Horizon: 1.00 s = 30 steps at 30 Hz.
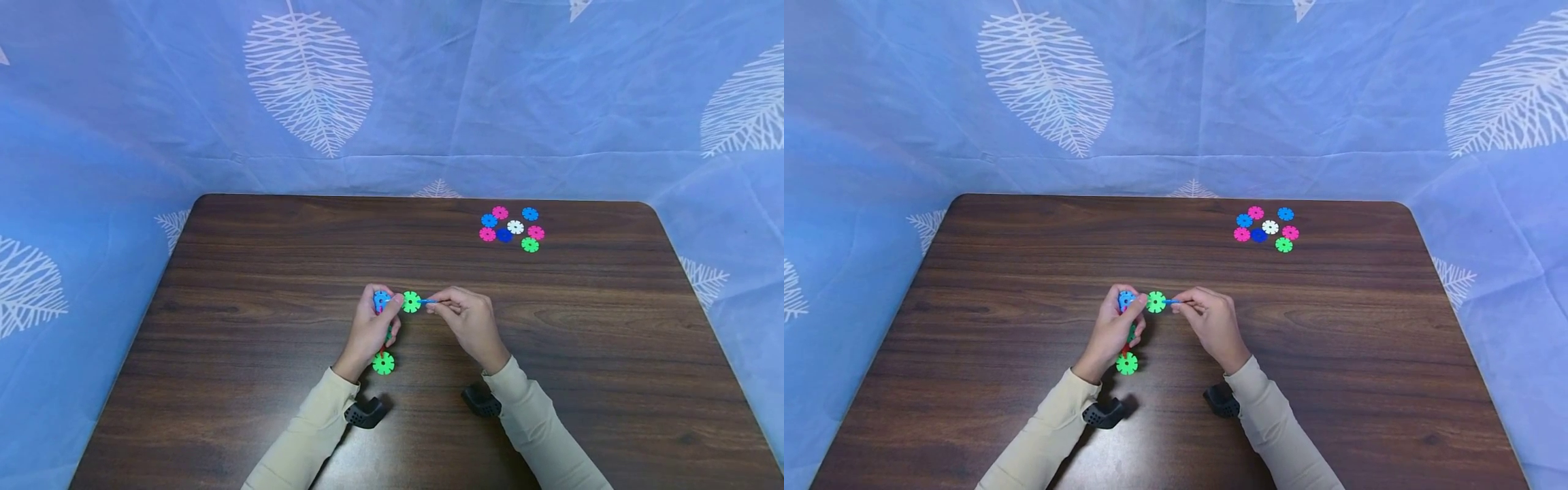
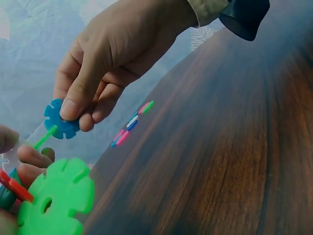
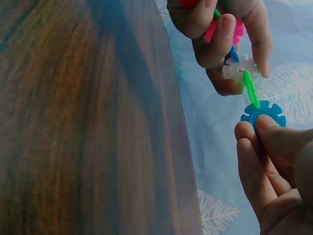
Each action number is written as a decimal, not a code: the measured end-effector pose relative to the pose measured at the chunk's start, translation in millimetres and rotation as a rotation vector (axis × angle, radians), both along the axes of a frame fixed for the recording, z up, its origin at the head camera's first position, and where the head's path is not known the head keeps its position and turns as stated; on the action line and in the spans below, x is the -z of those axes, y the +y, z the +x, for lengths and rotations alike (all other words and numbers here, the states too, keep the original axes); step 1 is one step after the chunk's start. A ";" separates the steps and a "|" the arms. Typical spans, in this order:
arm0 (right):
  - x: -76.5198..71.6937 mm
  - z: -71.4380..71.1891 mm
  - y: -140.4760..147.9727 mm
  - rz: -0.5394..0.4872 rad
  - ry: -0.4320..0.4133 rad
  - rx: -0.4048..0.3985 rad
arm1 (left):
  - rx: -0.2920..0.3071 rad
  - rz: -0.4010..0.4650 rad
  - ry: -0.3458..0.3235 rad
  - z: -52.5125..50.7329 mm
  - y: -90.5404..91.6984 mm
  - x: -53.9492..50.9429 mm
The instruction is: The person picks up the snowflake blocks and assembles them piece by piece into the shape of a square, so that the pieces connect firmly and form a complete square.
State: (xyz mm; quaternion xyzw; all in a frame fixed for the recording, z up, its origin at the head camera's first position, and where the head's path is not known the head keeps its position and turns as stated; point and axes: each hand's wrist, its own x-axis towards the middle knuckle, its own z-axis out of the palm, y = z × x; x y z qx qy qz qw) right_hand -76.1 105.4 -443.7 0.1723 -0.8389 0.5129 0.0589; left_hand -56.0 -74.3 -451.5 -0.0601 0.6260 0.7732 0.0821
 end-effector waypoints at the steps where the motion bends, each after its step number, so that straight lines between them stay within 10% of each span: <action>1: 1.9 0.3 -0.3 -0.008 -0.011 -0.003 | -0.004 0.000 -0.003 -0.2 0.1 0.0; 11: 15.0 2.9 -5.6 -0.137 0.047 0.011 | -0.011 0.052 0.012 -1.9 3.3 -0.8; 30: 8.8 -3.2 12.7 -0.056 0.103 -0.038 | 0.059 0.056 0.004 -1.2 1.8 4.1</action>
